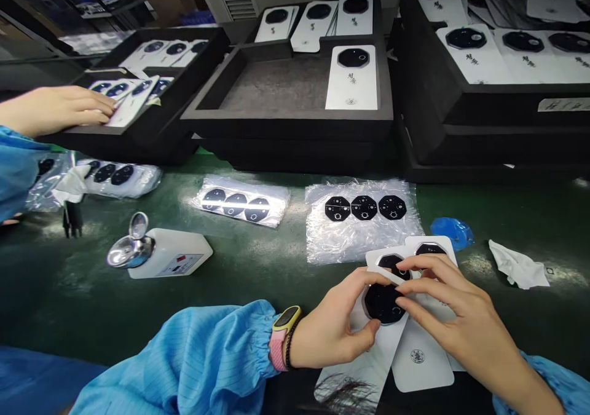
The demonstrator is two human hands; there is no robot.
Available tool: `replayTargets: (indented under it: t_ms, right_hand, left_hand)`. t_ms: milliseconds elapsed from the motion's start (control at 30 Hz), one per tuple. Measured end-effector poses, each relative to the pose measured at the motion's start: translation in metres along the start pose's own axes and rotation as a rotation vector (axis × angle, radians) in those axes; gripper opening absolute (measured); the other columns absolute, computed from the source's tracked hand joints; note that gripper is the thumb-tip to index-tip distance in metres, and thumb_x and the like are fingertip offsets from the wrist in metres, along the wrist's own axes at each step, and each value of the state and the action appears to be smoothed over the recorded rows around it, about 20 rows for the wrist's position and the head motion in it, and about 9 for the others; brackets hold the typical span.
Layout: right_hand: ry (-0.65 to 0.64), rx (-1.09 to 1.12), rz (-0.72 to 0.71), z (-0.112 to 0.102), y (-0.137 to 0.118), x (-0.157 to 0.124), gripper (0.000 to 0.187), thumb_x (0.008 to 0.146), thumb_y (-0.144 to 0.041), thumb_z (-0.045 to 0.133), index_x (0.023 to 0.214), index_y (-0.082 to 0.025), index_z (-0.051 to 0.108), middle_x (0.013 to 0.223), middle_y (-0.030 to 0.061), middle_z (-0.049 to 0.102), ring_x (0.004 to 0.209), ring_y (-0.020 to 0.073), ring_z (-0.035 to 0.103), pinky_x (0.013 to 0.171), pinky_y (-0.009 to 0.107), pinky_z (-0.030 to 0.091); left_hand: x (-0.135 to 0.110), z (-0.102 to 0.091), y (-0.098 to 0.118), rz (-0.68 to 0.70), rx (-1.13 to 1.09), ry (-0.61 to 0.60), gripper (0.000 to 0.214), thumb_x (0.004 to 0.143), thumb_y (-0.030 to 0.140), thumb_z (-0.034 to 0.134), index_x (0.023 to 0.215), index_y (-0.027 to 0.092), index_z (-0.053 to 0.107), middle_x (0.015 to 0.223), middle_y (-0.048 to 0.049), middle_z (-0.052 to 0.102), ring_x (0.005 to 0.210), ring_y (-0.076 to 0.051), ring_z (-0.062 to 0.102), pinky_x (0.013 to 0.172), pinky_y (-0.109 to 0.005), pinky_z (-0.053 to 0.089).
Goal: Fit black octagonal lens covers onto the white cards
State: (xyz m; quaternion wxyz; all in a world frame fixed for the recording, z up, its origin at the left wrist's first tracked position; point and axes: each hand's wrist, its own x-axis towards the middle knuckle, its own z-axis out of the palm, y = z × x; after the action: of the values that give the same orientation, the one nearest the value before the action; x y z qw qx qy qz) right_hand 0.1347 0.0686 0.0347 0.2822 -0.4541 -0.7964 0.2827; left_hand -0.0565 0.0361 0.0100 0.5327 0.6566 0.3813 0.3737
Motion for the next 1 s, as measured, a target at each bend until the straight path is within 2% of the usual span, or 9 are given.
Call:
replayTargets:
  t_ms: [133,233,533,833,1000]
  right_hand:
    - [-0.042,0.055,0.095,-0.003,-0.001,0.001,0.020,0.081,-0.037,0.059,0.067,-0.027,0.069,0.090,0.0041,0.065,0.087,0.0235,0.064,0.070,0.033,0.055]
    - [-0.076,0.112,0.165,-0.007,-0.003,0.002,0.024,0.080,-0.042,0.059,0.065,-0.027,0.069,0.088,0.0045,0.063,0.084,0.0235,0.063,0.070,0.034,0.054]
    - [-0.141,0.163,0.228,-0.010,-0.006,0.005,0.025,0.078,-0.044,0.059,0.063,-0.028,0.069,0.087,0.0054,0.060,0.085,0.0243,0.059,0.071,0.035,0.052]
    - [-0.098,0.190,0.212,-0.010,-0.005,0.004,0.028,0.079,-0.048,0.059,0.061,-0.029,0.069,0.086,0.0056,0.061,0.085,0.0245,0.059,0.071,0.035,0.053]
    - [-0.071,0.276,0.274,-0.013,-0.005,0.002,0.031,0.076,-0.054,0.061,0.060,-0.028,0.069,0.094,0.0058,0.065,0.091,0.0250,0.062,0.069,0.031,0.055]
  left_hand:
    - [-0.001,-0.001,0.000,-0.029,-0.027,-0.008,0.070,0.074,0.004,0.057,0.137,0.022,0.032,0.136,-0.0087,0.045,0.125,-0.023,0.044,0.106,-0.038,0.036]
    - [-0.001,-0.001,0.000,-0.054,-0.045,-0.023,0.076,0.072,0.004,0.057,0.140,0.024,0.029,0.139,-0.0074,0.042,0.128,-0.023,0.042,0.108,-0.039,0.033]
    - [-0.001,-0.001,0.001,-0.071,-0.063,-0.014,0.073,0.074,0.008,0.054,0.140,0.023,0.029,0.141,-0.0072,0.041,0.128,-0.025,0.041,0.108,-0.043,0.034]
    - [-0.002,-0.002,0.000,-0.084,-0.109,0.027,0.074,0.074,0.007,0.055,0.141,0.023,0.028,0.143,-0.0078,0.038,0.128,-0.026,0.040,0.108,-0.042,0.033]
    - [-0.002,-0.004,-0.001,-0.087,-0.115,0.038,0.074,0.073,0.007,0.056,0.140,0.022,0.028,0.143,-0.0084,0.037,0.130,-0.027,0.038,0.110,-0.043,0.031]
